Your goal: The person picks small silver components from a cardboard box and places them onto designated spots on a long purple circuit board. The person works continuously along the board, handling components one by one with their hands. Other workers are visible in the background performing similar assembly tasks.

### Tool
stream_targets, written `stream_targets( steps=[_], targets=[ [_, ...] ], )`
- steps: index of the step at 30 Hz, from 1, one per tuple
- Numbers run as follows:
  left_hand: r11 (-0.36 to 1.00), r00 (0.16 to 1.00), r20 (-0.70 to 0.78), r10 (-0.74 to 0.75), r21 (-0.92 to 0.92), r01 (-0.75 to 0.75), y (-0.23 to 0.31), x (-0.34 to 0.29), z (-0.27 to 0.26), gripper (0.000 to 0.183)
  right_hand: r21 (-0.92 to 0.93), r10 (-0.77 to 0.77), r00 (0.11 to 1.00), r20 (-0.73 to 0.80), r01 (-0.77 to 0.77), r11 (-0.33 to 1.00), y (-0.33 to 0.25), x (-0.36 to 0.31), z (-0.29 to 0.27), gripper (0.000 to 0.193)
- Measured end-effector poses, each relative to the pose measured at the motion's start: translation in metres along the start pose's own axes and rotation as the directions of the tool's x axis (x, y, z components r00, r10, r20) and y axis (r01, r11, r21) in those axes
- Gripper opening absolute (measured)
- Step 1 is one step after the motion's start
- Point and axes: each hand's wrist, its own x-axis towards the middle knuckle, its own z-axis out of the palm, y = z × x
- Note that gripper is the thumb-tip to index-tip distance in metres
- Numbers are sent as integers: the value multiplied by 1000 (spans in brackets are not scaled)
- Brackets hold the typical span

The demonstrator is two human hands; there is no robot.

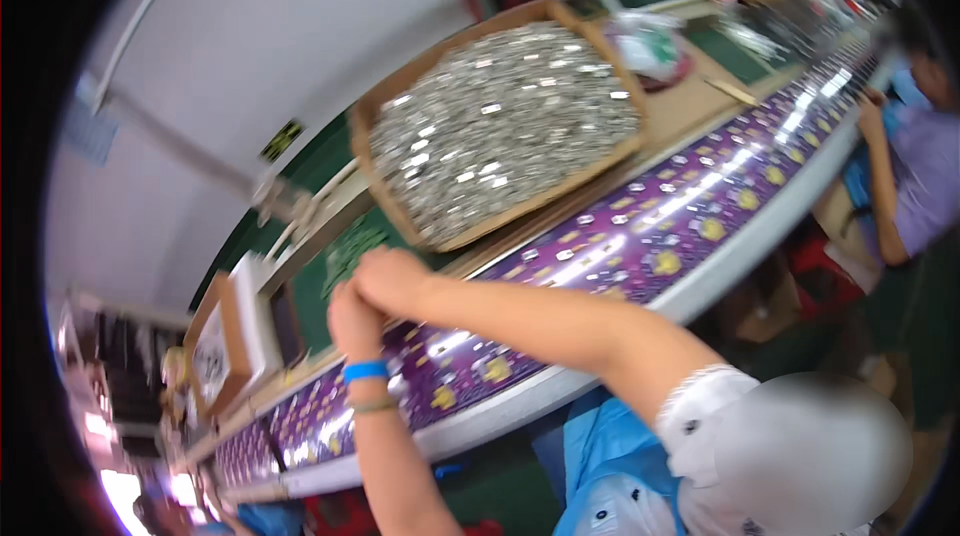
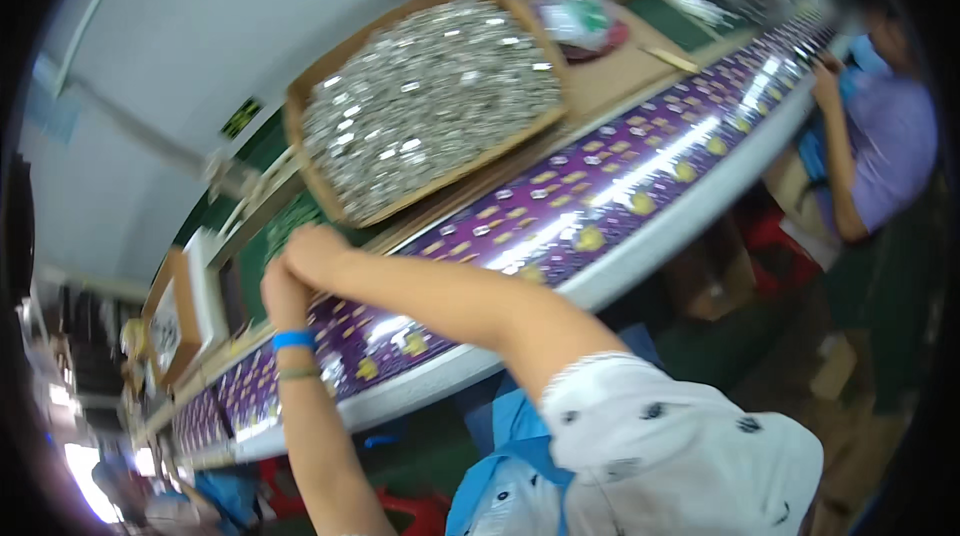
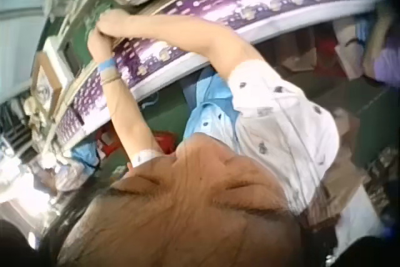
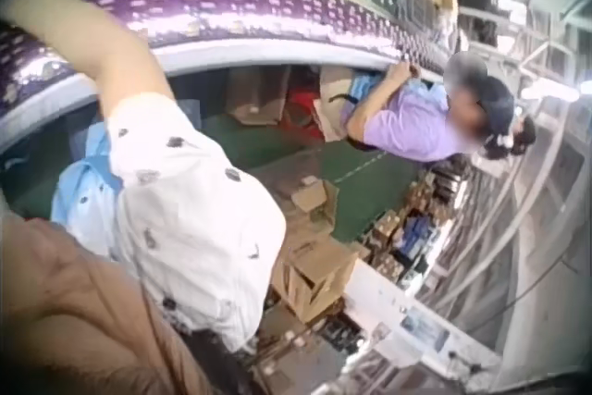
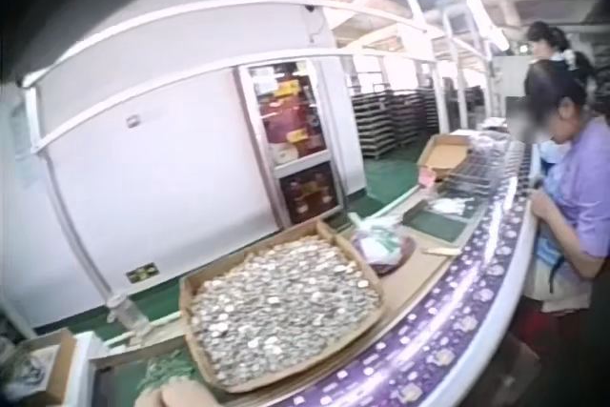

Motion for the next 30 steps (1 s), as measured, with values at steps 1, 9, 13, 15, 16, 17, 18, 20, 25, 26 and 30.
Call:
stream_targets(
  steps=[1, 9, 13, 15, 16, 17, 18, 20, 25, 26, 30],
  targets=[
    [998, 998, -53, -34, -51, 31, -9, 0, 3, 8, -32, -39, 995, -91, 36, 999, 3, 7, 12, 17],
    [995, 987, -125, -96, -4, 97, -19, -19, -30, 16, -113, 105, 993, -58, -111, 987, -2, 17, 24, 21],
    [891, 950, -104, -294, -389, 233, -20, -37, -54, 20, -185, 49, 997, -53, -58, 981, -4, 20, 22, 22],
    [864, 943, -137, -302, -457, 210, -15, -47, -64, 21, -233, -72, 992, -100, 47, 971, -9, 17, 21, 22],
    [847, 941, -151, -301, -495, 191, -5, -51, -68, 22, -245, -81, 988, -130, 47, 968, -8, 14, 21, 21],
    [822, 938, -140, -317, -534, 198, 7, -57, -71, 22, -257, -88, 983, -161, 45, 965, -7, 10, 22, 20],
    [797, 938, -131, -322, -572, 194, 16, -62, -74, 22, -270, -100, 976, -192, 45, 962, -6, 7, 20, 19],
    [741, 940, -108, -324, -647, 181, 33, -71, -77, 22, -288, -138, 963, -232, 67, 955, -6, 1, 15, 17],
    [700, 903, -211, -374, -703, 126, 88, -99, -73, 20, 175, -147, 959, -244, 192, 966, -20, -39, -31, 14],
    [680, 917, -188, -352, -724, 112, 101, -105, -73, 20, 263, -159, 950, -270, 232, 937, -21, -52, -50, 14],
    [644, 970, -131, -206, -764, 34, 140, -129, -58, 28, 496, -147, 943, -298, 284, 820, -8, -114, -123, 17]
  ],
)
